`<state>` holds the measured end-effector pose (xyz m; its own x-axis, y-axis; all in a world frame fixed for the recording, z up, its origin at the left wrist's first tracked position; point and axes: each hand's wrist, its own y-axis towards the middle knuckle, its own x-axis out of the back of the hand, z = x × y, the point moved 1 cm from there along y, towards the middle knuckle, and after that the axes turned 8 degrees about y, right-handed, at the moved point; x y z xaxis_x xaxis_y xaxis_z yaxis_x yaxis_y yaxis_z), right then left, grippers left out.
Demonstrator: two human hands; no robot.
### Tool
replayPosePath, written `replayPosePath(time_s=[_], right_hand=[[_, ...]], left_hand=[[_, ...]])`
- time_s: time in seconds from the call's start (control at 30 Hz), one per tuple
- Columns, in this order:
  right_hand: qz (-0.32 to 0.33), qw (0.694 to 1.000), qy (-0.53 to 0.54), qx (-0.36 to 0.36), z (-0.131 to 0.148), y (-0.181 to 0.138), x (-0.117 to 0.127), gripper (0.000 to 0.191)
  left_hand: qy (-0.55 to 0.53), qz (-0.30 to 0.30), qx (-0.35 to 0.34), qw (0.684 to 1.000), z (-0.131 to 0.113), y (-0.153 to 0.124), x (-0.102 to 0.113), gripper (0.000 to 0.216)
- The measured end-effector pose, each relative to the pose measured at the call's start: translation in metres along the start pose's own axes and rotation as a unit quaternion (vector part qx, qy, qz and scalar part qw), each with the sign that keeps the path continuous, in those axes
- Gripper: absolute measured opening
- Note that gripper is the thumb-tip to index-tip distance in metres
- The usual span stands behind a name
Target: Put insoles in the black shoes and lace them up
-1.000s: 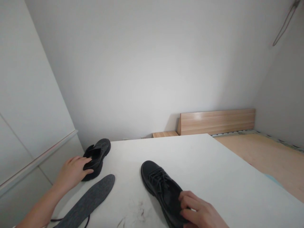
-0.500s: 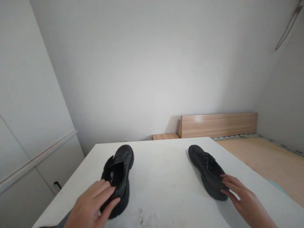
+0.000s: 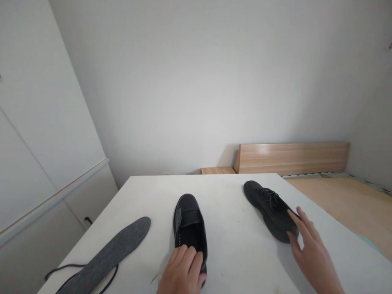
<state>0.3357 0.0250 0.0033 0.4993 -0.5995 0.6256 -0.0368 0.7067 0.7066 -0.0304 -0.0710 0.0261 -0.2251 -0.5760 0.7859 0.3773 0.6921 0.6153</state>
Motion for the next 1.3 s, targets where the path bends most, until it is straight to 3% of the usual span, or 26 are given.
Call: replayPosePath(time_s=[0.07, 0.13, 0.23, 0.3, 0.37, 0.47, 0.57, 0.67, 0.8, 0.93, 1.07, 1.17, 1.23, 1.3], right_hand=[[-0.033, 0.999, 0.007, -0.006, 0.019, -0.004, 0.002, 0.057], [-0.07, 0.997, 0.019, -0.02, 0.036, -0.004, 0.009, 0.058], [-0.144, 0.988, 0.031, -0.039, 0.049, -0.001, 0.02, 0.054], [-0.172, 0.984, 0.041, -0.036, 0.048, -0.001, 0.023, 0.048], [-0.179, 0.982, 0.048, -0.024, 0.042, -0.003, 0.022, 0.041], [-0.175, 0.984, 0.041, -0.015, 0.031, -0.007, 0.017, 0.034], [-0.187, 0.982, 0.025, -0.015, 0.026, -0.011, 0.017, 0.029], [-0.209, 0.978, 0.015, -0.017, 0.028, -0.012, 0.02, 0.027], [-0.203, 0.979, 0.016, -0.012, 0.028, -0.012, 0.019, 0.027], [-0.172, 0.984, 0.046, -0.018, 0.021, -0.012, 0.014, 0.024], [-0.168, 0.983, 0.065, -0.023, 0.019, -0.013, 0.015, 0.024], [-0.189, 0.978, 0.082, -0.027, 0.039, -0.017, 0.021, 0.023], [-0.177, 0.973, 0.139, -0.042, 0.067, -0.023, 0.025, 0.022], [-0.121, 0.958, 0.252, -0.068, 0.106, -0.032, 0.03, 0.019]], left_hand=[[-0.023, 0.009, 0.011, 1.0, 0.008, 0.001, 0.013, 0.041], [-0.02, 0.004, 0.043, 0.999, 0.032, -0.004, 0.029, 0.052], [0.047, 0.038, 0.193, 0.979, 0.092, -0.025, 0.043, 0.039], [0.12, 0.138, 0.267, 0.946, 0.133, -0.044, 0.041, 0.037], [0.178, 0.244, 0.29, 0.908, 0.164, -0.059, 0.034, 0.04], [0.198, 0.317, 0.297, 0.879, 0.186, -0.07, 0.025, 0.047], [0.169, 0.288, 0.3, 0.894, 0.184, -0.063, 0.028, 0.046], [0.113, 0.199, 0.316, 0.921, 0.17, -0.047, 0.042, 0.034], [0.049, 0.098, 0.325, 0.939, 0.154, -0.034, 0.059, 0.034], [-0.001, 0.088, 0.315, 0.945, 0.155, -0.034, 0.049, 0.035], [0.048, -0.03, 0.274, 0.96, 0.151, -0.029, 0.05, 0.036], [0.013, -0.117, 0.29, 0.95, 0.125, -0.02, 0.075, 0.033], [-0.11, -0.1, 0.325, 0.934, 0.097, -0.015, 0.093, 0.027], [-0.269, -0.077, 0.36, 0.89, 0.064, -0.013, 0.105, 0.025]])
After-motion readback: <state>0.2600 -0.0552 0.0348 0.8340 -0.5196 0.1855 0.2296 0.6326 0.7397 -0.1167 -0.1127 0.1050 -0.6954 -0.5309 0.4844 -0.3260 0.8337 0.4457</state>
